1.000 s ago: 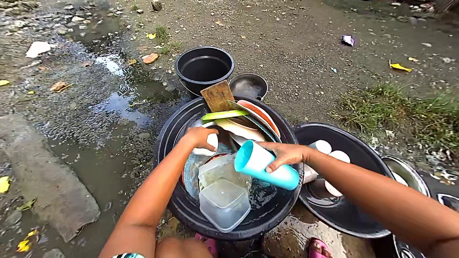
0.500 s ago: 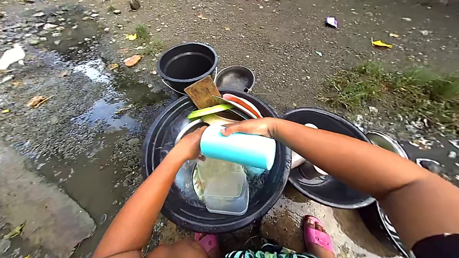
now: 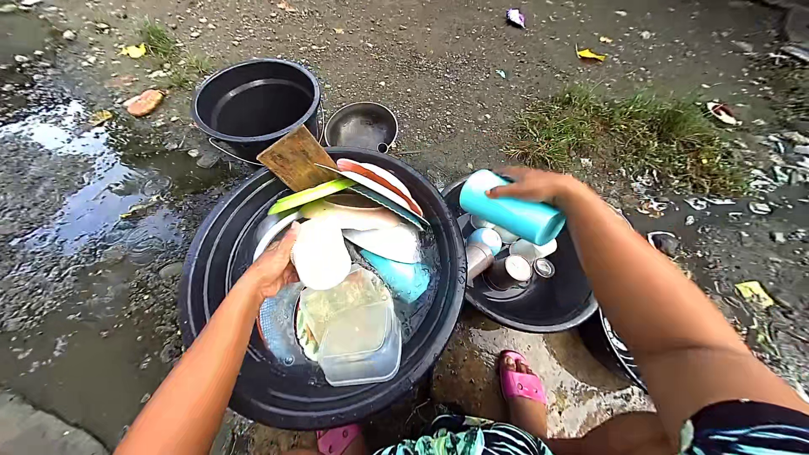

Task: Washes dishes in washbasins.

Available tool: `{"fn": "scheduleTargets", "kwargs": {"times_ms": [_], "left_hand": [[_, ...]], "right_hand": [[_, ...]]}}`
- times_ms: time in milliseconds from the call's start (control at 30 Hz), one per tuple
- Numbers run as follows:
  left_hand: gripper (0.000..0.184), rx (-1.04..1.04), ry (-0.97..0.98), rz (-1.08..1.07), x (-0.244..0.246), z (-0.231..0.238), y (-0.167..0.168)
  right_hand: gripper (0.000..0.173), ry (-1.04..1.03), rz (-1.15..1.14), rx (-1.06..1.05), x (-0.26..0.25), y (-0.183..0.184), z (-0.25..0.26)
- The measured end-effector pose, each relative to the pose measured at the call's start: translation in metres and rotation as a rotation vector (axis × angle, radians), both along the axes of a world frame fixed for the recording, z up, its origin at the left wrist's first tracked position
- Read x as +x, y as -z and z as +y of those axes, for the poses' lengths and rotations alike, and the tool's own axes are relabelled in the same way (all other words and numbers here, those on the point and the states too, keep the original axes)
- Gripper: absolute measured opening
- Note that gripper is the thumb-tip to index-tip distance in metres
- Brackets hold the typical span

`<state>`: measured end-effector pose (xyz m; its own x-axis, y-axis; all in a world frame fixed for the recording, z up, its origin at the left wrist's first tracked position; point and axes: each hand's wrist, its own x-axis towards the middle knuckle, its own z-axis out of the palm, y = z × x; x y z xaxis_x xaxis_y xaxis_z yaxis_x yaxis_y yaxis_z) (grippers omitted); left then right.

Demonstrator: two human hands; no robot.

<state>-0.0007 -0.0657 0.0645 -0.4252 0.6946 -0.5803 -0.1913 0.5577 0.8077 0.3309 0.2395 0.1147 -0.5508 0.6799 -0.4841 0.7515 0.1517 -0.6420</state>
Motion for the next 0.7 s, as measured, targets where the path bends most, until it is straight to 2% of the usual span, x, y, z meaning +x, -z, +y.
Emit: {"fn": "scheduleTargets", "kwargs": {"times_ms": [67,133,200,233,333,400,467,533,600,700], "left_hand": [[0.069,0.086,-0.04,-0.296,-0.003,-0.004,0.012],[0.077,0.18,-0.068,-0.515,-0.004,-0.006,0.02],[0.08,0.201,-0.104,-0.567,0.001,-0.003,0.017],[0.08,0.188,-0.132,-0.552,0.005,-0.001,0.013],[0.08,0.117,-0.227,-0.424,0.029,0.011,-0.013],[0.079,0.085,-0.267,-0.298,0.057,0.024,-0.036],[0.074,0.125,-0.2,-0.233,0.088,0.038,-0.056],[0.07,0.176,-0.07,-0.215,0.116,0.049,-0.067],[0.062,0.205,0.045,-0.195,0.136,0.058,-0.07],[0.044,0.208,0.288,-0.046,0.138,0.062,-0.046]], "right_hand": [[0.049,0.015,-0.108,-0.063,0.005,0.049,0.012],[0.056,0.085,-0.214,-0.151,0.002,0.093,0.019],[0.061,0.155,-0.286,-0.173,-0.005,0.117,0.024],[0.064,0.175,-0.308,-0.151,-0.01,0.116,0.024],[0.069,0.09,-0.28,0.104,-0.026,0.073,0.014],[0.066,0.01,-0.068,0.226,-0.038,0.023,-0.015],[0.065,-0.111,0.213,0.207,-0.046,-0.02,-0.065],[0.072,-0.278,0.406,0.218,-0.05,-0.033,-0.106],[0.082,-0.365,0.446,0.298,-0.051,-0.032,-0.116],[0.068,-0.375,0.339,0.377,-0.032,-0.034,-0.093]]}}
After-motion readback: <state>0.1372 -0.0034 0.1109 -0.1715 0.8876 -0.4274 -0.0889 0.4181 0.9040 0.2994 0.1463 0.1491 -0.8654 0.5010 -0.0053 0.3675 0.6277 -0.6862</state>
